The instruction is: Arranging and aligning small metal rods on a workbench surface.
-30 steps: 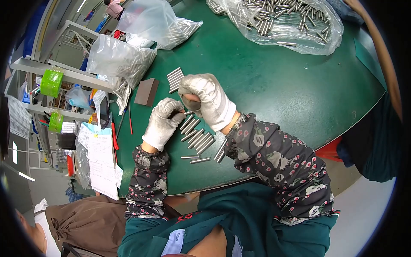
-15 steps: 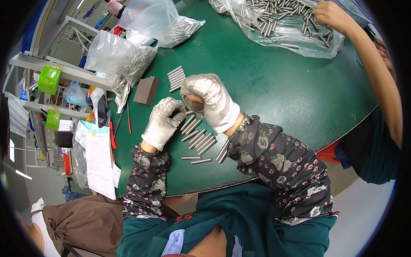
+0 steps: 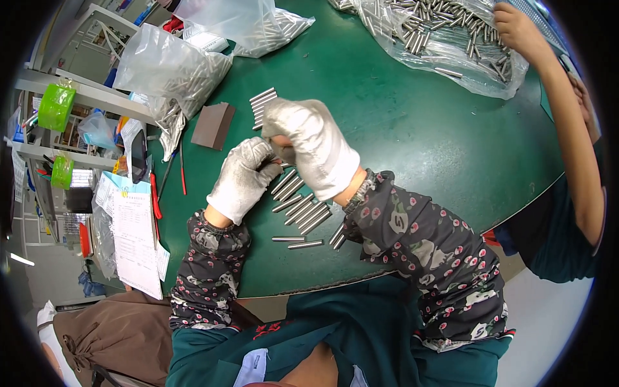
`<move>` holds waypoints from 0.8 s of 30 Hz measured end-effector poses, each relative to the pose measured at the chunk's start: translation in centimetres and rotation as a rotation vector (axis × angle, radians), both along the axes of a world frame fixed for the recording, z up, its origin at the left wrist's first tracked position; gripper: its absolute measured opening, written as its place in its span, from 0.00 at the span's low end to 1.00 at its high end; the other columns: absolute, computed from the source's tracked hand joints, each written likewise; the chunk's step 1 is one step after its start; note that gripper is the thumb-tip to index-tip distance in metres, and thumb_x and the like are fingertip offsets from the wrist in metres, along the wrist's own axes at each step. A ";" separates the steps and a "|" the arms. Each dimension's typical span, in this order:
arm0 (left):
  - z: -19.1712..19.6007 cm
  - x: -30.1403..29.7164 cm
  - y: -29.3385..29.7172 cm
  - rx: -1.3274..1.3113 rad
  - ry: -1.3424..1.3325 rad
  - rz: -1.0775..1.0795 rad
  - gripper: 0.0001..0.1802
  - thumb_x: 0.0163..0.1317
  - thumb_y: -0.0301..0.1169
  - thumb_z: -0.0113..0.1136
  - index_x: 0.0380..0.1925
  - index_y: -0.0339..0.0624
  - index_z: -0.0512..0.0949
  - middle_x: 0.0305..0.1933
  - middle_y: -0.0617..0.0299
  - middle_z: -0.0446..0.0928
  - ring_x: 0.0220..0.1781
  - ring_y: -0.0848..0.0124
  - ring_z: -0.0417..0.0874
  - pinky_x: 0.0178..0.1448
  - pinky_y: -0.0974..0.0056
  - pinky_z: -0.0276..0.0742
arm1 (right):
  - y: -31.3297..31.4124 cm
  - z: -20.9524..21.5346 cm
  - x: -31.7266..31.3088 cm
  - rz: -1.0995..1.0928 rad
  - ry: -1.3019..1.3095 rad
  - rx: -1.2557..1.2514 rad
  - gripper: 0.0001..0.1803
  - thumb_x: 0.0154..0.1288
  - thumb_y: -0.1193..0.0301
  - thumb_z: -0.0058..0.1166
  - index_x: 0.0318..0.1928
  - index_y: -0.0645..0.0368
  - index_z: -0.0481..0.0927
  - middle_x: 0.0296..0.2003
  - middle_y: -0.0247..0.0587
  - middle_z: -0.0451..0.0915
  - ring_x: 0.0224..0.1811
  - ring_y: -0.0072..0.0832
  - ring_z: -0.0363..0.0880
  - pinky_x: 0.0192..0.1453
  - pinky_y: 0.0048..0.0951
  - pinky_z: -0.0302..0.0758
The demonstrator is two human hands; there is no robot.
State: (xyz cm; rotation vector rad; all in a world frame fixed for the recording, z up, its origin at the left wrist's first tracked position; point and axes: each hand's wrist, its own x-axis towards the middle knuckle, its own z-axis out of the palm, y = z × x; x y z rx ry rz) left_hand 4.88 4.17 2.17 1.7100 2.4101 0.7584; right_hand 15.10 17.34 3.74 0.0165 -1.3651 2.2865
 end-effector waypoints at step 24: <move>-0.4 0.3 0.0 0.127 0.129 -0.028 0.10 0.42 0.20 0.61 0.28 0.40 0.75 0.30 0.59 0.75 0.35 0.60 0.75 0.39 0.61 0.71 | 1.0 -1.6 0.6 0.004 0.030 -0.085 0.27 0.61 0.49 0.37 0.13 0.51 0.54 0.09 0.26 0.51 0.12 0.18 0.48 0.16 0.22 0.44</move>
